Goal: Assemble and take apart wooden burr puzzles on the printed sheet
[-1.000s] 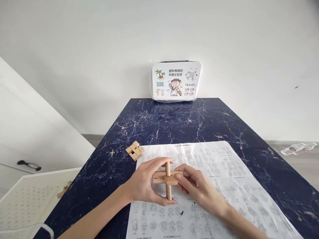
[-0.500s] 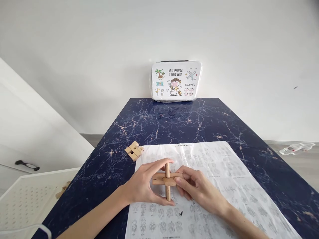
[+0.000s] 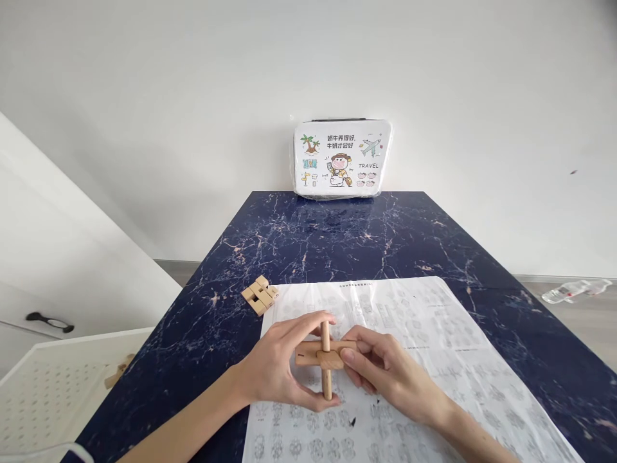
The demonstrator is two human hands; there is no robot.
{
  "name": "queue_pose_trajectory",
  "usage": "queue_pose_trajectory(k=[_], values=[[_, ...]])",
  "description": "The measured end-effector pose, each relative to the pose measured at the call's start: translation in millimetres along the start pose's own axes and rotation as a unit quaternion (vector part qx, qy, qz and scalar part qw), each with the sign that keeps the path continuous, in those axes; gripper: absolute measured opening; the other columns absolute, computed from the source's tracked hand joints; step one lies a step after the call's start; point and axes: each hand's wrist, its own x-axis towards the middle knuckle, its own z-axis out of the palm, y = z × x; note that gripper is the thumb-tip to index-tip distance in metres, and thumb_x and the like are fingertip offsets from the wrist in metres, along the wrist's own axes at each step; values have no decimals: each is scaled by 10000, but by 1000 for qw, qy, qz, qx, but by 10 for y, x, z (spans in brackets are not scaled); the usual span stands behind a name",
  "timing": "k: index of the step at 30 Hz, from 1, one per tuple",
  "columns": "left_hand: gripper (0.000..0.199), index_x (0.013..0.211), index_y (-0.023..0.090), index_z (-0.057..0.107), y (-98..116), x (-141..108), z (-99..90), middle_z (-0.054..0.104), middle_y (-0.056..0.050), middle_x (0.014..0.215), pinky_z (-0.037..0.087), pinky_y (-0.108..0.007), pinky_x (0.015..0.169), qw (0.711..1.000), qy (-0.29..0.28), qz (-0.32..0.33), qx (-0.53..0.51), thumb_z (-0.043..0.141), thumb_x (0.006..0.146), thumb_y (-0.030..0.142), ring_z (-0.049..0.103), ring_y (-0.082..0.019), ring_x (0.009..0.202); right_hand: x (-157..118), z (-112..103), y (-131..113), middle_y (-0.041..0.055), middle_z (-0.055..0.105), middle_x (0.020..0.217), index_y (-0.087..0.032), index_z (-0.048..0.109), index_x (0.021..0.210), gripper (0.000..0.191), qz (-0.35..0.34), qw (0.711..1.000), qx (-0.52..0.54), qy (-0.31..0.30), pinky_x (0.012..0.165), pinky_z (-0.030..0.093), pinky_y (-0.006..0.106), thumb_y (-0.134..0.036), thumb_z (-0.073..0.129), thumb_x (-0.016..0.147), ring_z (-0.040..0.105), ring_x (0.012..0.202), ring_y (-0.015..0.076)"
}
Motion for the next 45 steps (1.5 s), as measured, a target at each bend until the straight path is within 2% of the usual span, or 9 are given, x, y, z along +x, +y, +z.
queue_pose_trajectory(k=[5,12,15,19,22,27,35,45], values=[[947,1481,277,425,10,10,-25,705,-87,1224,627,-387,902,1000,0,-3,-7,903,689,480,749,-282,1015,24,-7,5,-18,572,668,-180,613,936,398,3,999,32,-10,521,321,266,-558,553,1041,433,545,98],[1043,1561,320,343,-53,-22,10,660,-104,1378,589,-437,1017,999,-12,-21,-30,926,702,415,728,-292,1120,36,17,13,-14,592,662,-171,597,940,428,3,997,74,-15,495,343,248,-591,572,1017,459,503,87],[1032,1552,322,362,-63,-21,18,634,-115,1427,575,-471,1030,998,-10,-59,-33,927,697,444,717,-308,1148,50,25,28,-6,615,686,-178,582,929,441,12,997,83,-5,503,387,248,-611,566,1010,497,504,90],[937,1471,290,436,-25,20,-3,685,-101,1348,574,-475,1008,991,-34,-125,-43,921,689,467,719,-308,1126,64,38,38,-11,610,696,-189,576,914,440,17,997,76,20,511,412,253,-615,539,1020,507,502,90],[865,1417,278,468,7,49,-22,722,-84,1261,574,-464,988,987,-51,-146,-49,903,699,487,720,-304,1103,68,47,46,-13,610,691,-195,584,944,424,18,997,60,34,503,413,259,-609,534,1022,511,502,100],[856,1378,276,496,26,56,-30,721,-75,1234,552,-476,1006,988,-49,-149,-12,898,675,555,707,-311,1110,68,50,68,-24,614,682,-200,561,1029,397,19,997,60,45,496,418,255,-596,550,1020,516,498,103],[893,1397,280,491,27,39,-27,704,-81,1270,552,-486,1012,989,-46,-138,6,894,668,604,699,-316,1117,57,53,72,-16,626,679,-199,559,987,388,15,996,71,48,487,421,249,-585,549,1027,516,488,96],[912,1429,291,461,-13,13,14,691,-84,1322,526,-505,1052,991,-38,-128,25,903,667,528,691,-324,1153,83,83,71,-16,635,676,-214,530,945,425,7,994,77,73,475,444,252,-634,557,1001,552,480,107]])
